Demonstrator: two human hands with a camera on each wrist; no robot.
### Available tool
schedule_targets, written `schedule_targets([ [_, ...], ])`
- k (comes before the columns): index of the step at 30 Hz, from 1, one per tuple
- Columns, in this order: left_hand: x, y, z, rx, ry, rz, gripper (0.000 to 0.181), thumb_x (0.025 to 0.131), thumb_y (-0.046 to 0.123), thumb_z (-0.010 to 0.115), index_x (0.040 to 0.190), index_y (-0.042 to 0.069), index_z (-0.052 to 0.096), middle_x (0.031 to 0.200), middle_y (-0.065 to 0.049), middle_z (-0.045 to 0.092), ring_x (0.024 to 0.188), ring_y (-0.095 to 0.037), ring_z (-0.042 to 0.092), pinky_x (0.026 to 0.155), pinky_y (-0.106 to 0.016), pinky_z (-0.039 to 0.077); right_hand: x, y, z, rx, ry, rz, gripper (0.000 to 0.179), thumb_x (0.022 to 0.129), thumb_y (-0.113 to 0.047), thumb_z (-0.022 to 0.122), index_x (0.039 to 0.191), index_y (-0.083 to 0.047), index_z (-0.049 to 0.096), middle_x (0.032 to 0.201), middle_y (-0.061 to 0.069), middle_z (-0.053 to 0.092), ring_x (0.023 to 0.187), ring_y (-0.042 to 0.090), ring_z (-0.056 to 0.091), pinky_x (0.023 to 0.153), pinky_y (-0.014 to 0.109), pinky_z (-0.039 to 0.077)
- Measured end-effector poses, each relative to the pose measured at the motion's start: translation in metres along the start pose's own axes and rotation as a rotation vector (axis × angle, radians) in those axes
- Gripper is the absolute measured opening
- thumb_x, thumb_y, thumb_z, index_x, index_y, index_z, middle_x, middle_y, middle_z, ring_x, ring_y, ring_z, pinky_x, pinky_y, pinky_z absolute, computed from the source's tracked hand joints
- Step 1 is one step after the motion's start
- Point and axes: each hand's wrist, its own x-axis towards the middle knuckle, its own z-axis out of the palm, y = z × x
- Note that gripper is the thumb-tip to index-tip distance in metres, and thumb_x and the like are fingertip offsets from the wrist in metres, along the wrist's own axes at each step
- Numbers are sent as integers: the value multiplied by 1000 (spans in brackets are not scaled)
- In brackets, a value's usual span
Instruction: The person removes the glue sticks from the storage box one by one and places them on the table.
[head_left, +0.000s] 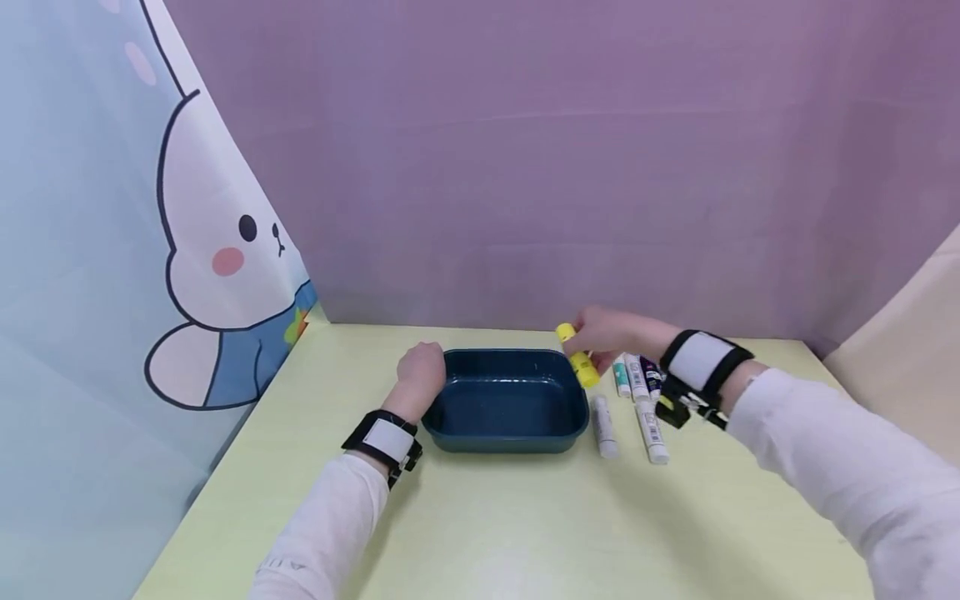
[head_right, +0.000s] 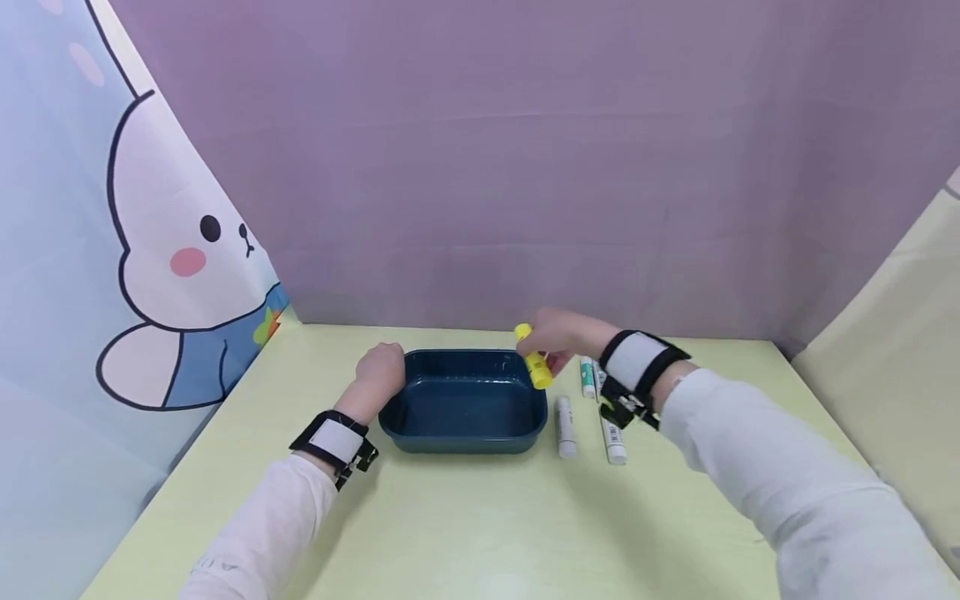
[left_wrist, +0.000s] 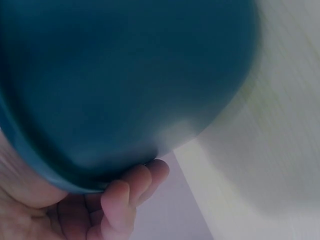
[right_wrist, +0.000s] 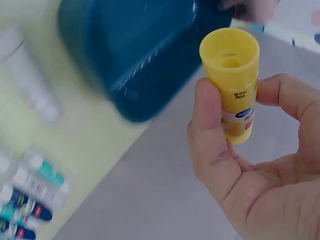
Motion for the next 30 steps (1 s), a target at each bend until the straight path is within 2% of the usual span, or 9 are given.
schedule_targets([
  [6, 2, -3, 1, 18, 9, -2, 15, 91, 5, 54, 85, 0, 67, 79, -14, 67, 66, -24, 66, 47, -34, 52, -19, 41, -27, 57, 70, -1, 40, 87, -17, 60, 111, 9, 42, 84, 15, 62, 62, 20, 63, 63, 34, 57],
  [12, -2, -3, -3, 3, 16, 15, 18, 93, 5, 52, 86, -1, 67, 80, -15, 67, 68, -23, 67, 50, -35, 54, -38, 85, -35, 44, 120, 58, 46, 90, -23, 60, 116, 10, 40, 86, 14, 59, 68, 19, 60, 64, 35, 57],
  [18, -3, -5, -3, 6, 23, 28, 18, 94, 6, 52, 87, 0, 67, 81, -14, 67, 70, -24, 67, 53, -35, 55, -47, 126, -29, 124, 132, 97, 62, 91, -27, 60, 127, 14, 31, 96, 17, 58, 73, 20, 60, 68, 34, 57],
  [20, -3, -6, -3, 3, 20, 25, 18, 94, 6, 52, 88, -1, 67, 81, -14, 67, 70, -24, 67, 53, -36, 55, -48, 137, -25, 159, 135, 102, 65, 91, -27, 60, 129, 15, 28, 94, 16, 58, 73, 19, 59, 68, 34, 56],
  [25, -2, -8, -3, 1, 8, 18, 18, 94, 6, 52, 90, -1, 67, 82, -15, 67, 71, -24, 67, 54, -36, 55, -46, 157, -10, 227, 126, 126, 60, 92, -26, 58, 128, 12, 30, 91, 9, 55, 74, 18, 57, 67, 34, 56],
  [30, -2, -9, -3, 6, 19, 21, 18, 93, 6, 52, 88, -1, 67, 82, -15, 67, 71, -25, 67, 54, -37, 55, -40, 168, 6, 235, 135, 147, 57, 90, -28, 62, 124, 9, 34, 89, 9, 54, 73, 19, 56, 66, 33, 56],
])
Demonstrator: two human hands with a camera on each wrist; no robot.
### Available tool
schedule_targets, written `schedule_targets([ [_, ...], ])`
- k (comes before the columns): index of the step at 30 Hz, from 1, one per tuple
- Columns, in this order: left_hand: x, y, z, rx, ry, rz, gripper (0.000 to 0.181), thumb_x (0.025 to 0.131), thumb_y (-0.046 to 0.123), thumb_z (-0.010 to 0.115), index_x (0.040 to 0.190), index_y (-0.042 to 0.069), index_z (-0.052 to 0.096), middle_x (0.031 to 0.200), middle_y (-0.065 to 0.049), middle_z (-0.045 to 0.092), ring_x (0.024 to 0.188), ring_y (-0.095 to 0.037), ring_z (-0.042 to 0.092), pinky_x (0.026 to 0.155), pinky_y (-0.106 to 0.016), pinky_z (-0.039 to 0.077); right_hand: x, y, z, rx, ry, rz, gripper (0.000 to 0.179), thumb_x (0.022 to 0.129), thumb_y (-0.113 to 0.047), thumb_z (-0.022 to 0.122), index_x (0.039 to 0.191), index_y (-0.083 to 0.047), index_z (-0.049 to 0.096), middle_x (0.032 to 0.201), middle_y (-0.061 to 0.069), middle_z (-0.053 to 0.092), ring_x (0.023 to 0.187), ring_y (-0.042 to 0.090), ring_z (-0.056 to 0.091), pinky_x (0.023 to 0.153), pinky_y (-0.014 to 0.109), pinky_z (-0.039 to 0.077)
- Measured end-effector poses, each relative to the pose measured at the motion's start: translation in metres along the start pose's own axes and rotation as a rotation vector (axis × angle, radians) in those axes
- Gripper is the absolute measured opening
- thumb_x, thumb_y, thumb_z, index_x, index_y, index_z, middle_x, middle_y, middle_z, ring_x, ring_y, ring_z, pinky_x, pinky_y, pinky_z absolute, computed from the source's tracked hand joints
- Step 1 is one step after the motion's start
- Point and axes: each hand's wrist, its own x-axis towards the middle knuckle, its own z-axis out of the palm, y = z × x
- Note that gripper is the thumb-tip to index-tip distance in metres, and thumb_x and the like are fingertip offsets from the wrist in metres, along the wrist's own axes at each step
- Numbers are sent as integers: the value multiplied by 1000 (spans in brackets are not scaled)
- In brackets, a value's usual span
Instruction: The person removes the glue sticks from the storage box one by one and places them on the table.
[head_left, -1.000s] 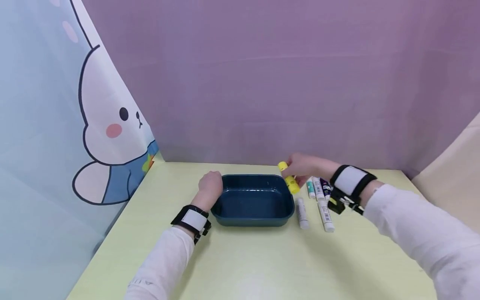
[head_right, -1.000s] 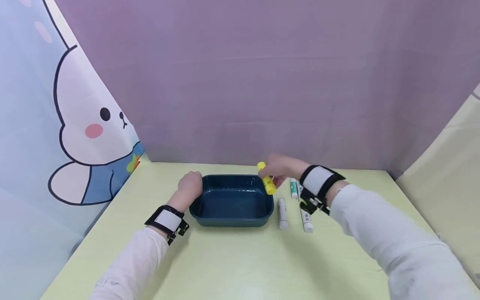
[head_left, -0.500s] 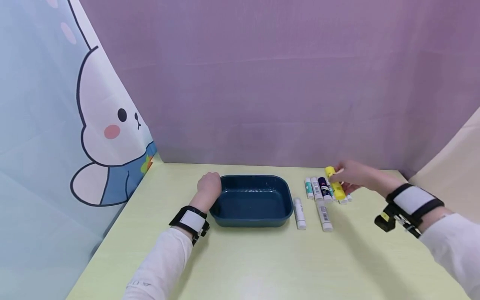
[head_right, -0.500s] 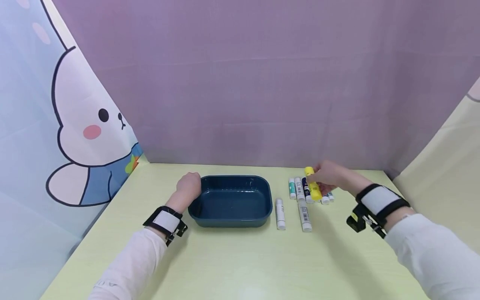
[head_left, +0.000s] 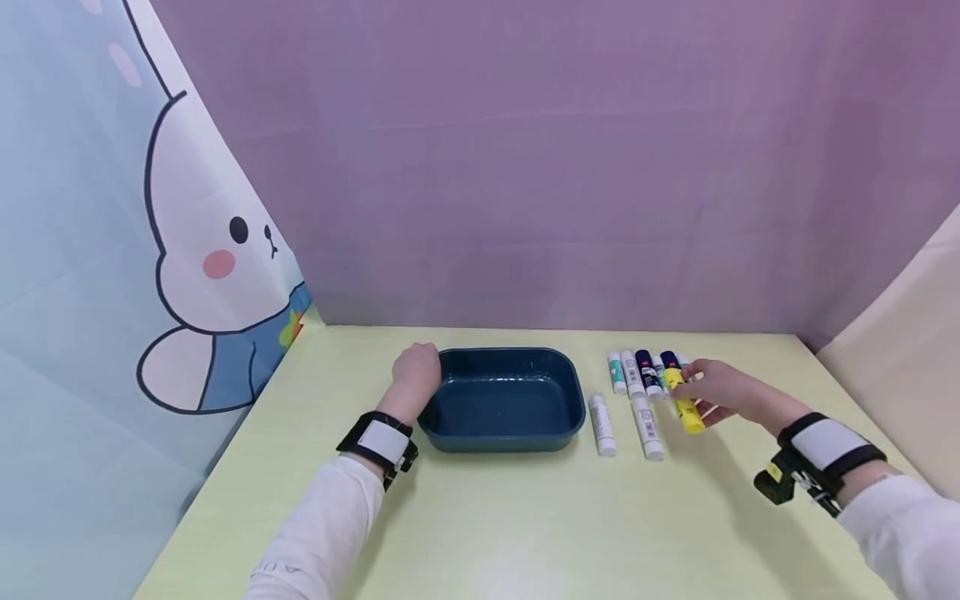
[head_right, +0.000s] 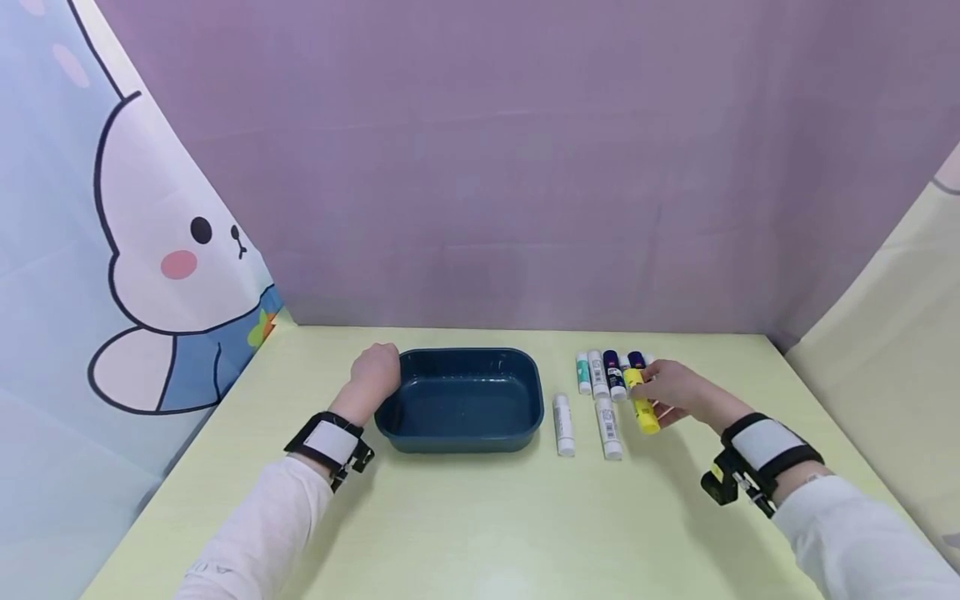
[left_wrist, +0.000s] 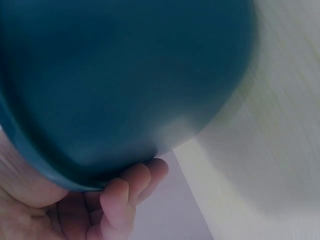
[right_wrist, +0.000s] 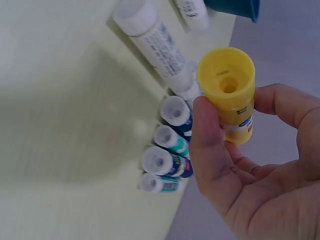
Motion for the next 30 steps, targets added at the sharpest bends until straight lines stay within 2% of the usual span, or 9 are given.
schedule_targets([
  [6, 1, -1, 0, 1, 7, 0, 17, 93, 5, 53, 87, -1, 67, 82, -15, 68, 71, -25, 67, 54, -37, 55, 10, 13, 17, -36, 29, 21, 51, 89, -25, 62, 121, 8, 38, 87, 12, 54, 70, 19, 57, 62, 32, 56],
  [11, 1, -1, 1, -2, 1, -6, 17, 93, 5, 53, 88, -1, 68, 83, -15, 68, 71, -25, 67, 55, -37, 56, 14, 22, 29, -31, 46, 30, 47, 88, -23, 64, 116, 8, 41, 83, 11, 54, 67, 18, 57, 60, 32, 56],
  [16, 1, -1, 1, -5, 6, -1, 18, 93, 6, 52, 89, -1, 68, 85, -16, 68, 73, -25, 67, 55, -38, 56, 16, 28, 40, -11, 55, 43, 48, 89, -24, 64, 117, 8, 41, 83, 11, 56, 67, 18, 57, 59, 32, 55],
  [23, 0, 0, -1, -12, 1, -9, 19, 94, 5, 51, 90, -1, 69, 86, -16, 68, 73, -25, 68, 55, -38, 56, 18, 33, 44, -45, 92, 58, 49, 88, -24, 64, 116, 7, 40, 81, 13, 57, 65, 18, 58, 58, 31, 55],
  [30, -1, 0, 0, -9, 8, -12, 19, 93, 5, 52, 88, -1, 69, 84, -16, 68, 71, -25, 67, 55, -37, 56, 19, 36, 44, -51, 121, 60, 50, 86, -26, 67, 114, 6, 41, 85, 15, 55, 64, 18, 59, 57, 32, 55],
])
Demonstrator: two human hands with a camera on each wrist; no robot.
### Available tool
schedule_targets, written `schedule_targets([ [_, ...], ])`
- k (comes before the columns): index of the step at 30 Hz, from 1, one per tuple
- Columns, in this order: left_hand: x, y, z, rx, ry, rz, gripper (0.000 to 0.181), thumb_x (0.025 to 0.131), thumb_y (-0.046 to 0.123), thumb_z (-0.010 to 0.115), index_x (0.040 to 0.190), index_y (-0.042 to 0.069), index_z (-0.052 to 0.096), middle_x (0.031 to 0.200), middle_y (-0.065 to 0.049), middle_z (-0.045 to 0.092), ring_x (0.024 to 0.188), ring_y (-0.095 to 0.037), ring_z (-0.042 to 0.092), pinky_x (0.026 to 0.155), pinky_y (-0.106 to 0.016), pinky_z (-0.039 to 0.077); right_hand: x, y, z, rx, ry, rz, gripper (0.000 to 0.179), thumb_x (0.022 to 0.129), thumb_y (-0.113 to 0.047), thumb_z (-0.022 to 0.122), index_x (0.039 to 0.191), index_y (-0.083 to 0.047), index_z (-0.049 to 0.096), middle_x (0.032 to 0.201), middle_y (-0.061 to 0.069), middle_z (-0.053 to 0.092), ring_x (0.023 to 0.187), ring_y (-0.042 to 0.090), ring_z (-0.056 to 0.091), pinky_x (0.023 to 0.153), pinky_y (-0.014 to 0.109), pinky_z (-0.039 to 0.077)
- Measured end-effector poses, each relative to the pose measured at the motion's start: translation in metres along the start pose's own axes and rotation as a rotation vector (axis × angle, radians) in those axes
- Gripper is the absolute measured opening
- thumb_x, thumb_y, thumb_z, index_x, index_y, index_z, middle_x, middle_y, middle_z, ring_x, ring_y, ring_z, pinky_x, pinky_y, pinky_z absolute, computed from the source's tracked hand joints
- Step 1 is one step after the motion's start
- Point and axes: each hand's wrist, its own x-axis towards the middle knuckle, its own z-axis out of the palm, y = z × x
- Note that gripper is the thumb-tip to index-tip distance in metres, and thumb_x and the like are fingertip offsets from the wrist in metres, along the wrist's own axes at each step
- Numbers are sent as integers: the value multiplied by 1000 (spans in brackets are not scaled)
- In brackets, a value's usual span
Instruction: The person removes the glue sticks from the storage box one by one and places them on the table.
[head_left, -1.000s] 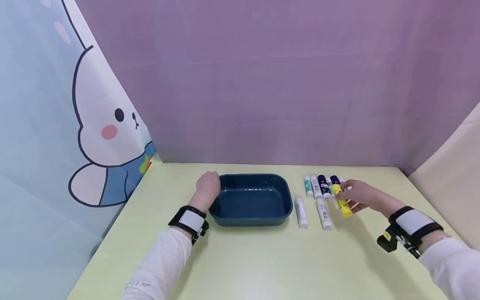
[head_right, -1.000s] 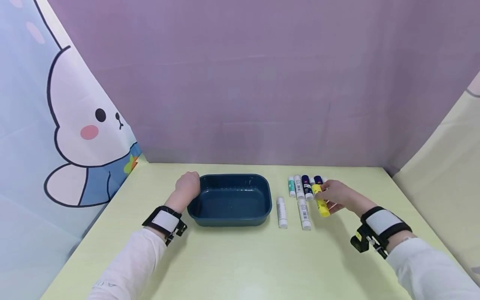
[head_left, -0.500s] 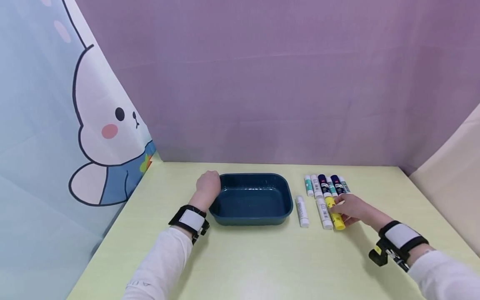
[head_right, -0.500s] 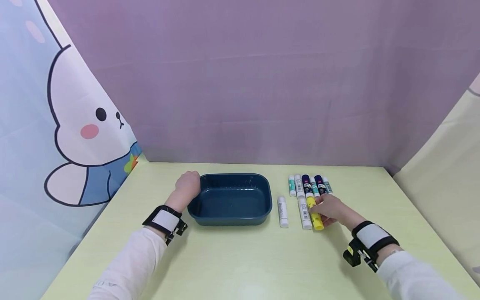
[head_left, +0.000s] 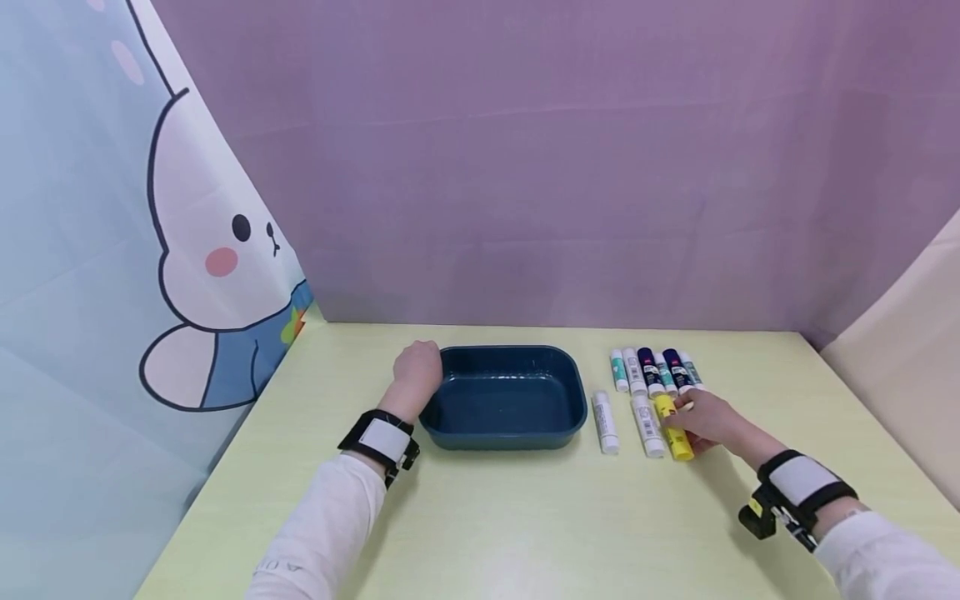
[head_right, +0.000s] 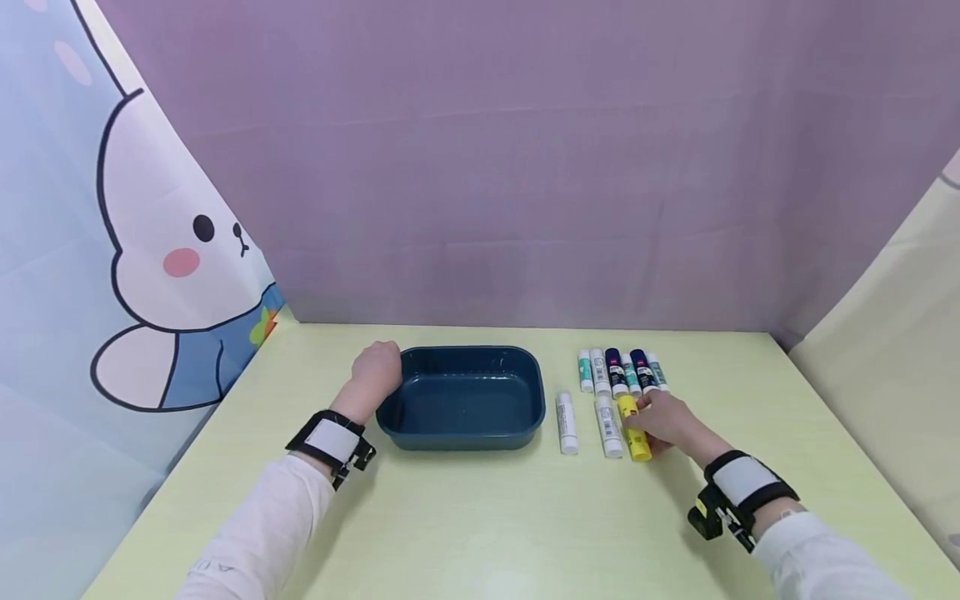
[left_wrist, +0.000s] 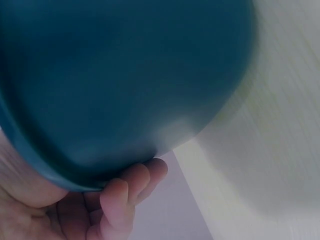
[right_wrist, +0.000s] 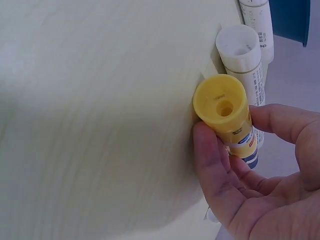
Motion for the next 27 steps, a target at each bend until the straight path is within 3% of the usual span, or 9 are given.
schedule_targets([
  [14, 0, 0, -1, 9, -2, 5, 19, 94, 5, 51, 88, -1, 68, 84, -15, 68, 71, -24, 67, 54, -37, 55, 1, 4, 0, -8, 19, 5, 55, 86, -31, 68, 117, 7, 42, 92, 18, 56, 67, 19, 59, 57, 31, 54],
  [27, 4, -7, -2, -49, -38, 17, 13, 90, 4, 55, 87, -1, 66, 86, -16, 67, 71, -26, 66, 52, -36, 53, 1, 5, 2, -19, 22, 12, 55, 87, -33, 65, 119, 5, 41, 97, 20, 55, 68, 20, 57, 58, 31, 53],
])
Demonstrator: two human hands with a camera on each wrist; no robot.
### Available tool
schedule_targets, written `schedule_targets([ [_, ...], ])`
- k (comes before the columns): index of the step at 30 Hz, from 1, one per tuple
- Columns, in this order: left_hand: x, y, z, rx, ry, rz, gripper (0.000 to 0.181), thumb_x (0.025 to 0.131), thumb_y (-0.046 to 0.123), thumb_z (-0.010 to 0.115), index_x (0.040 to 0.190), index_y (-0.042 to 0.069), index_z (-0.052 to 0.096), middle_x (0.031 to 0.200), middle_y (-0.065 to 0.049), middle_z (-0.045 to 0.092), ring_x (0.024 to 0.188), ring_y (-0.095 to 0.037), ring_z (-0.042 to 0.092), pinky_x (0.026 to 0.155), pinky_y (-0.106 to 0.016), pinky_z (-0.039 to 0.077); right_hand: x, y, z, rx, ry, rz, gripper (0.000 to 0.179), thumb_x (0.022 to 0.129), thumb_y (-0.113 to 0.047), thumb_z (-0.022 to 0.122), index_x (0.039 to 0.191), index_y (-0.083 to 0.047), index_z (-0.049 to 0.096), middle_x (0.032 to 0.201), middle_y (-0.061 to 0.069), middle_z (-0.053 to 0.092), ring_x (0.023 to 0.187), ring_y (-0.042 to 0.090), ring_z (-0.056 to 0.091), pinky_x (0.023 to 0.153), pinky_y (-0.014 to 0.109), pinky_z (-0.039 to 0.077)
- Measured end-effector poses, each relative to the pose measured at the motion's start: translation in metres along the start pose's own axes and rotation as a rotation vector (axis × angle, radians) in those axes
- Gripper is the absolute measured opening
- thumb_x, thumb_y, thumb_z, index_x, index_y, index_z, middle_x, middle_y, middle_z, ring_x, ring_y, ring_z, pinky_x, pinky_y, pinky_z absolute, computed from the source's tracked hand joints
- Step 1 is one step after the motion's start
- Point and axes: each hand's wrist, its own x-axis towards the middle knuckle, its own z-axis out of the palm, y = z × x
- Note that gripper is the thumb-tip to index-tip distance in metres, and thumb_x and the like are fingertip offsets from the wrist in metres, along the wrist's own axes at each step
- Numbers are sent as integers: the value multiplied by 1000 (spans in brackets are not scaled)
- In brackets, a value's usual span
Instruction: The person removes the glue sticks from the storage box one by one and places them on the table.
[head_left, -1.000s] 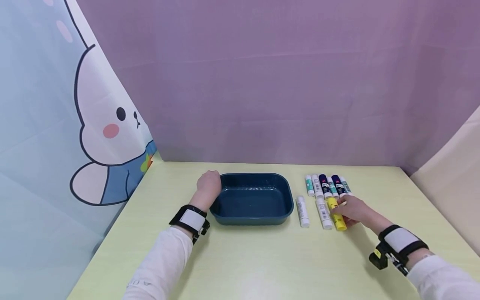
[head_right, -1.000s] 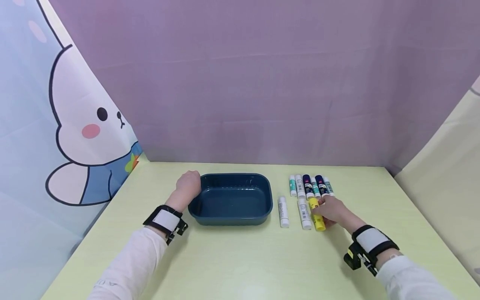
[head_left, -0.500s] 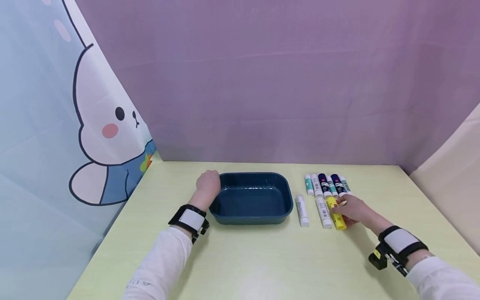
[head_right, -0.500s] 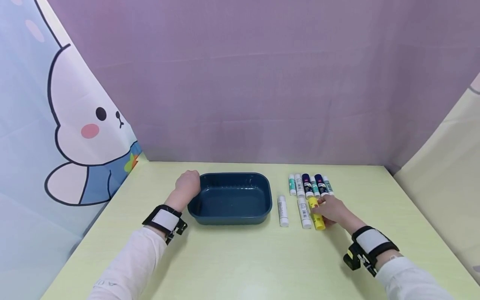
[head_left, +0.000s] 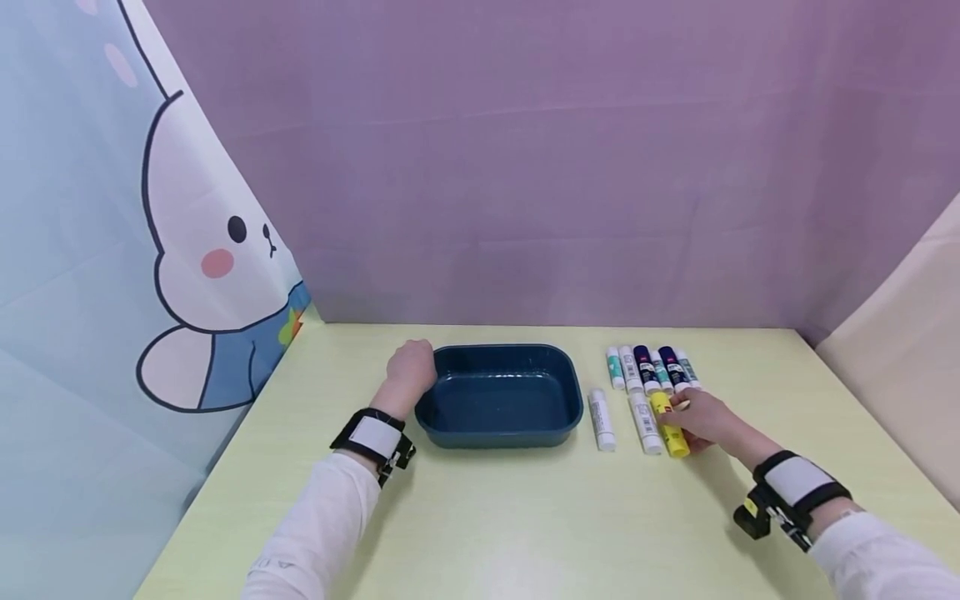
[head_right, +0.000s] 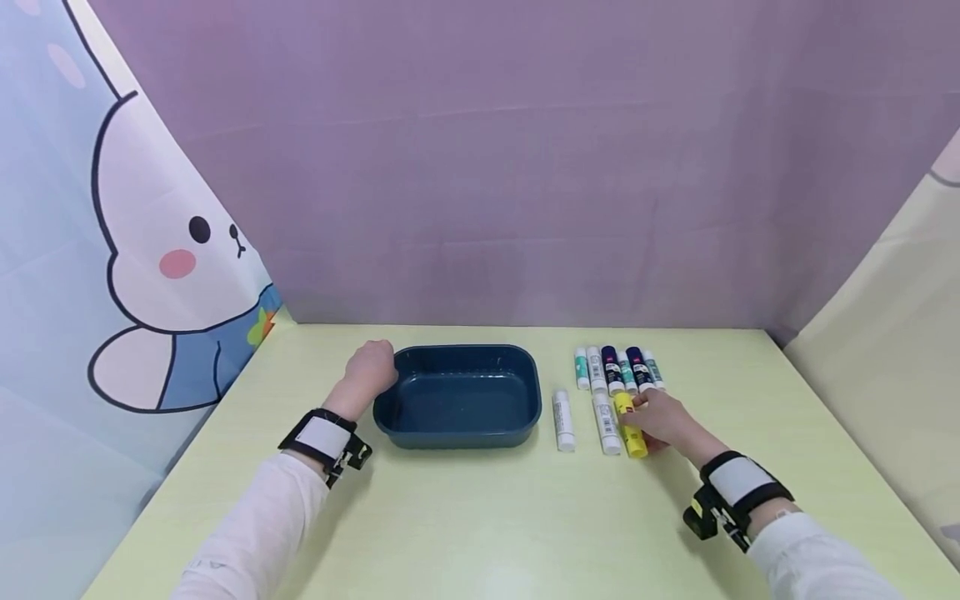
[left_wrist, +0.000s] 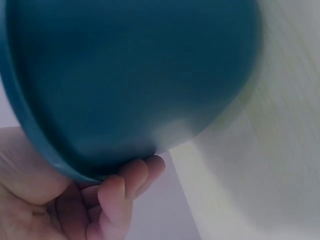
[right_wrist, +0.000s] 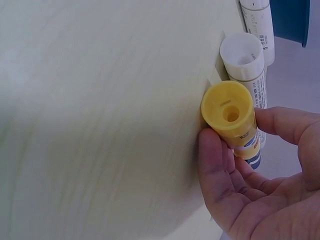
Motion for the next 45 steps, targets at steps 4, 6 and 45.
schedule_targets([
  [4, -1, -1, -1, -27, -1, 5, 13, 89, 3, 55, 85, -2, 65, 83, -16, 66, 66, -25, 64, 48, -34, 51, -2, 1, -1, -6, 5, -11, 55, 88, -33, 65, 119, 6, 41, 95, 20, 55, 66, 20, 57, 57, 30, 53],
  [6, -1, -2, -1, -31, 2, 9, 13, 89, 4, 55, 85, -3, 65, 82, -17, 66, 65, -25, 64, 48, -34, 50, -3, 1, -1, -6, 8, -13, 55, 88, -33, 65, 119, 6, 41, 94, 19, 55, 66, 19, 57, 56, 30, 53],
  [45, -138, -29, 4, -114, 299, 340, 97, 78, 67, 59, 152, 30, 8, 158, -2, -14, 144, -33, -12, 99, -77, 5, -107, -153, 108, -492, 418, -676, 80, 85, -68, 47, 151, -38, 12, 159, 0, -6, 142, 41, -8, 99, 77, 2],
])
